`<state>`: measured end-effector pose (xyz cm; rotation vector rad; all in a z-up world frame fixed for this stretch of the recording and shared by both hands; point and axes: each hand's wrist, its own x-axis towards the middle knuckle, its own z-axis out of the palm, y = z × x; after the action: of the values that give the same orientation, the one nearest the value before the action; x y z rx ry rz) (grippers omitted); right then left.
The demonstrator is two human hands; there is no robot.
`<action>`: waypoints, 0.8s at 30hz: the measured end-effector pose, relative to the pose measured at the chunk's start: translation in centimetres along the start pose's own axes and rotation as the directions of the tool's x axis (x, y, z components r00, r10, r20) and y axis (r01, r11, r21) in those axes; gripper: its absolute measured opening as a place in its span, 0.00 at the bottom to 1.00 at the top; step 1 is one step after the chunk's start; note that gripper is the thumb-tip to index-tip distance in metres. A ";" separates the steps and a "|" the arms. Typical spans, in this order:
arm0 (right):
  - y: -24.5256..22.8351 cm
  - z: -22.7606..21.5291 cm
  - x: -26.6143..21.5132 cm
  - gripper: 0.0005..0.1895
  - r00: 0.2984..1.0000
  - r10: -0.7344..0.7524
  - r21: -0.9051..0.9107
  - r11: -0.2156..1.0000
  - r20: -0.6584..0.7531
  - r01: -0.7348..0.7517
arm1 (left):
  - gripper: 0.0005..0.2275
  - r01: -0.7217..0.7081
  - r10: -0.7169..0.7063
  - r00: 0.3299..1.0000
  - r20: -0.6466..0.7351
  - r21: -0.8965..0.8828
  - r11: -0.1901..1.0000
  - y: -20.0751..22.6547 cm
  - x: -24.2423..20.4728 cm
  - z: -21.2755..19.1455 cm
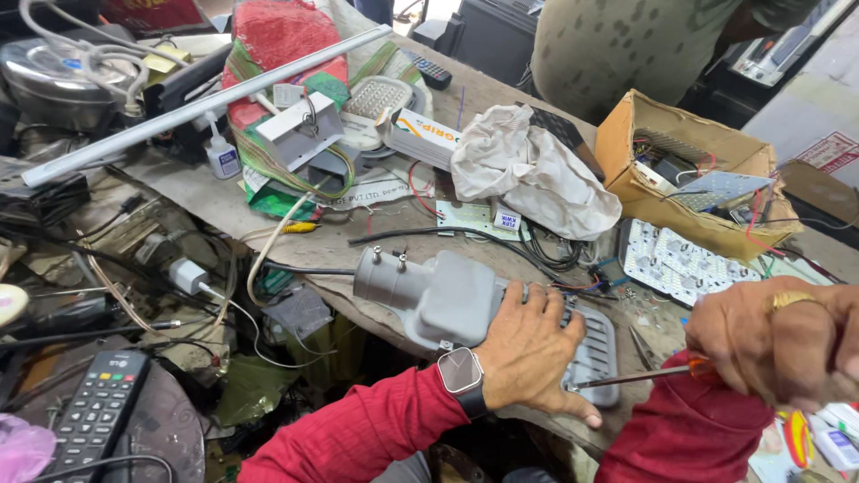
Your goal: The person assembles an LED light fixture by placing a circuit board into a housing, inserting a rubber gasket, and securing the cover with screws. They use a screwdriver to tighten multiple screws on the fixture's casing.
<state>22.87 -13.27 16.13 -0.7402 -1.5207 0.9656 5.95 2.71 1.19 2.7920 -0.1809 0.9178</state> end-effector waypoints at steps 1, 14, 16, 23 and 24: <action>0.6 0.1 1.3 0.16 0.988 0.005 0.102 0.995 0.153 -0.021 | 0.54 -0.006 0.006 1.000 0.014 -0.006 1.000 -0.3 -0.2 -0.2; 1.3 -0.4 -5.0 0.12 0.954 -0.148 -0.016 0.989 -0.261 0.149 | 0.53 -0.006 0.008 0.999 0.036 -0.036 0.999 0.2 -0.1 -0.2; 2.4 1.4 -3.1 0.12 0.966 -0.192 0.147 0.965 -0.173 0.219 | 0.53 0.014 -0.012 0.998 0.062 -0.027 1.000 -0.4 -0.5 -0.5; 4.3 9.2 0.7 0.24 0.358 -0.569 -0.657 0.725 -0.740 -0.208 | 0.54 0.008 -0.007 0.998 0.062 -0.018 1.000 -0.1 0.2 -1.7; 3.8 8.9 1.0 0.25 0.426 -0.526 -0.637 0.752 -0.736 -0.172 | 0.54 0.005 -0.004 0.999 0.050 -0.022 1.000 -0.2 0.2 -1.7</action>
<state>13.75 -12.20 12.97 -1.2664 -0.8393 -0.2786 5.20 3.23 2.62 2.7956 -0.1907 0.8411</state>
